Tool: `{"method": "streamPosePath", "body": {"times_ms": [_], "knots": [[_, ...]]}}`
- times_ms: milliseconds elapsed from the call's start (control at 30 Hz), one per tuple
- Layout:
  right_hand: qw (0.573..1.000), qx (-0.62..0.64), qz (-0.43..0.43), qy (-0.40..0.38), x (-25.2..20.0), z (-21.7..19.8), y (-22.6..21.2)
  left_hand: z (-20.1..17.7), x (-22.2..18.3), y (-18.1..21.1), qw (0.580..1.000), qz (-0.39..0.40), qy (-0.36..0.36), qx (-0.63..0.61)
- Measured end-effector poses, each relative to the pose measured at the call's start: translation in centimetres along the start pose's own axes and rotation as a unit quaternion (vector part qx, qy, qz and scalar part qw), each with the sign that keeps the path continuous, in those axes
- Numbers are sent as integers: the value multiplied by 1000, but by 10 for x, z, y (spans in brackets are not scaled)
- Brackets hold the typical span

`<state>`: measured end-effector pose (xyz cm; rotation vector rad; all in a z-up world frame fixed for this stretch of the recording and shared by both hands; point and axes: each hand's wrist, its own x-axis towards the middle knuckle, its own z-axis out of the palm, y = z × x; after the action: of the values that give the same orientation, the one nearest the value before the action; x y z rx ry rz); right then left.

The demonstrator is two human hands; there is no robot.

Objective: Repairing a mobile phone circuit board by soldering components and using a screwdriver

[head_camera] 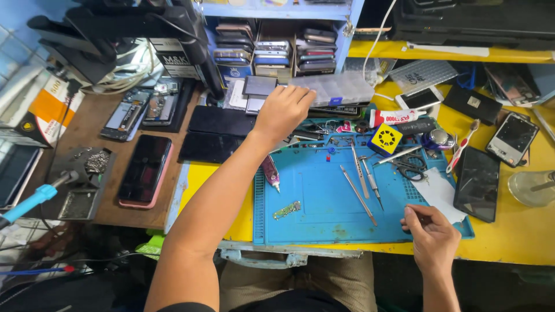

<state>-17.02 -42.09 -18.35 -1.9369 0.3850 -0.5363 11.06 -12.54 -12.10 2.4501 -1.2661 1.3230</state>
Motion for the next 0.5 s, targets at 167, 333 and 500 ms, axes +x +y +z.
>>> {"method": "streamPosePath", "body": {"times_ms": [167,333,500], "knots": [[1000,16,12,0,0,-1,-1,-82,14,4,991,40,124,15],[1000,-2,26,-1,2,-1,3,-161,-1,-25,987,23,140,72],[1000,0,23,-13,2,-2,8,-204,10,-83,976,41,154,151]]}}
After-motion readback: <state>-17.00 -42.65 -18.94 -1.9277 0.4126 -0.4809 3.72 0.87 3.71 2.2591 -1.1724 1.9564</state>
